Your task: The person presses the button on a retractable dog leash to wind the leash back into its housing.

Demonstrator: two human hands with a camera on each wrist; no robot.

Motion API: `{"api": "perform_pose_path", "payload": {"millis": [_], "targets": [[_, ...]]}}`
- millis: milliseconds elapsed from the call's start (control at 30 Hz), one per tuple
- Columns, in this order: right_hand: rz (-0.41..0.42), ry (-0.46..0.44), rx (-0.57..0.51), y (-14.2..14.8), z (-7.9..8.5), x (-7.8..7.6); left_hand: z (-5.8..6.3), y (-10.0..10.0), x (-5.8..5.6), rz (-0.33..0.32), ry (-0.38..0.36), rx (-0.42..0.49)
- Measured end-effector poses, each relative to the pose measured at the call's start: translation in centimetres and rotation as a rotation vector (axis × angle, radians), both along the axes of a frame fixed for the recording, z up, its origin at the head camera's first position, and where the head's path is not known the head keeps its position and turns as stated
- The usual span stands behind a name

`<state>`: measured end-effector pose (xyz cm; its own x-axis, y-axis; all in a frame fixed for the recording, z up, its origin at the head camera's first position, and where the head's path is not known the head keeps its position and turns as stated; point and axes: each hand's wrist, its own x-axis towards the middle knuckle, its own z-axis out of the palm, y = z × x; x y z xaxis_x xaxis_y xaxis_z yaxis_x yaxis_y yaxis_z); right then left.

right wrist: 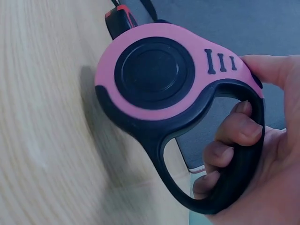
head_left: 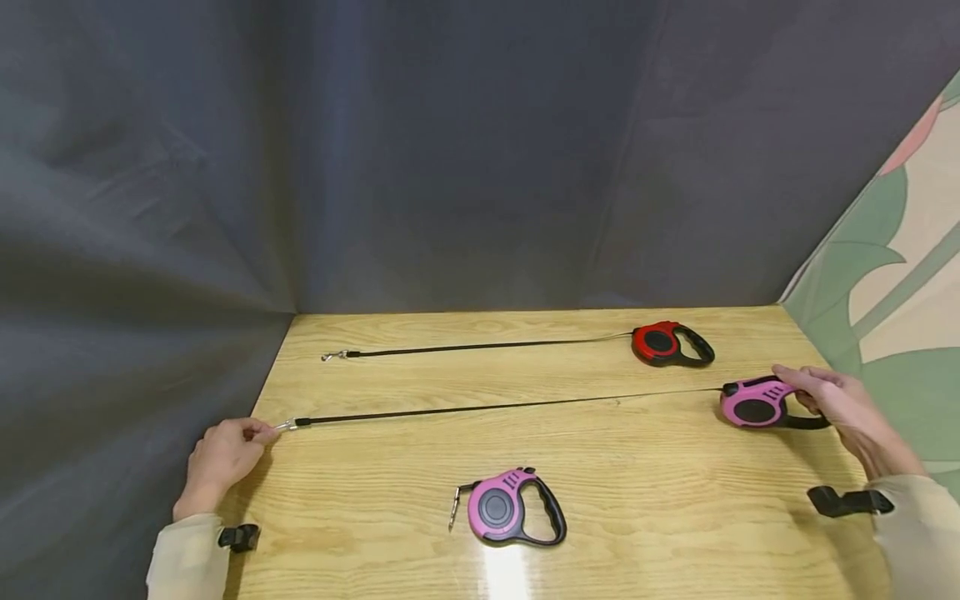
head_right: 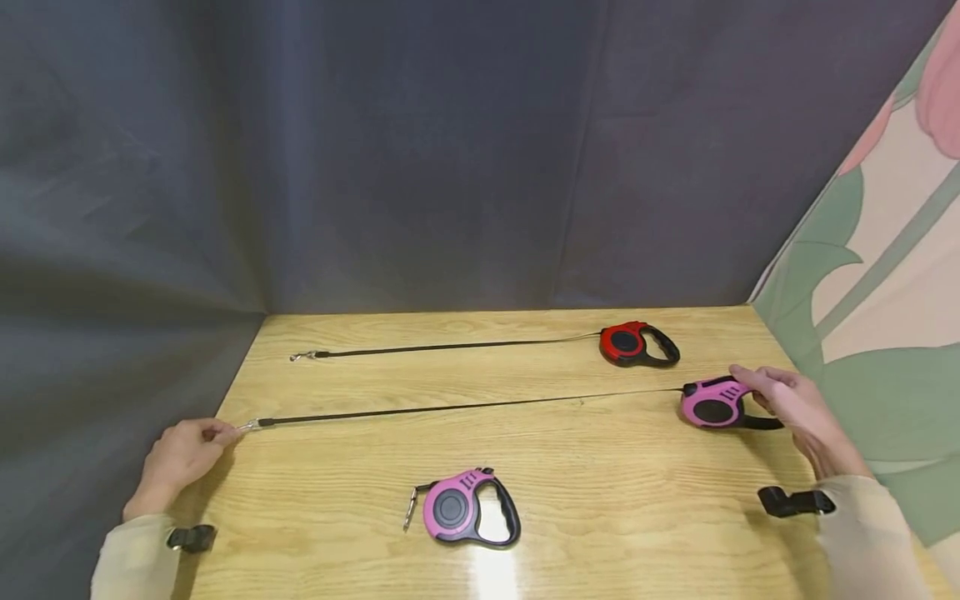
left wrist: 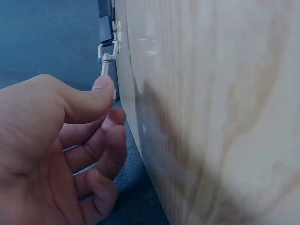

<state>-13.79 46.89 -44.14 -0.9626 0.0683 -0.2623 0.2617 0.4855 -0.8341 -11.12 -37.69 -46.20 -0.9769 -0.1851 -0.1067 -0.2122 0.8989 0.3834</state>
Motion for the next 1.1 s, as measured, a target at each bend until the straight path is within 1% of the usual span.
{"api": "perform_pose_path", "payload": {"millis": [200,400,500,600,700,800,867,1000,1033,1100], "targets": [[0.0,-0.023,0.01,0.1,0.3,-0.1,0.0,0.4,-0.1,0.028,0.074,0.01],[-0.012,-0.044,0.011,0.2,0.3,0.1,0.0,0.4,-0.2,0.022,0.131,0.011],[-0.017,-0.04,0.004,0.2,0.3,0.3,0.1,0.5,-0.1,0.018,0.151,0.008],[-0.017,-0.025,-0.026,0.3,0.3,0.2,0.0,0.4,-0.1,0.018,0.175,0.005],[-0.023,-0.008,-0.11,0.5,0.3,0.0,0.1,0.4,-0.2,0.014,0.194,0.007],[-0.032,0.003,-0.224,0.7,0.3,0.0,0.1,0.3,-0.3,0.004,0.206,0.01],[-0.011,0.028,-0.318,0.9,0.0,0.0,0.0,0.3,-0.3,0.001,0.213,0.007],[0.05,0.111,-0.483,1.0,-0.8,0.1,-0.1,0.5,-0.3,0.005,0.215,0.002],[0.062,0.128,-0.513,1.0,-1.0,0.1,-0.2,0.6,-0.2,0.007,0.213,0.005],[0.059,0.146,-0.555,1.0,-1.1,0.2,-0.3,0.7,-0.2,0.011,0.213,0.01]]}}
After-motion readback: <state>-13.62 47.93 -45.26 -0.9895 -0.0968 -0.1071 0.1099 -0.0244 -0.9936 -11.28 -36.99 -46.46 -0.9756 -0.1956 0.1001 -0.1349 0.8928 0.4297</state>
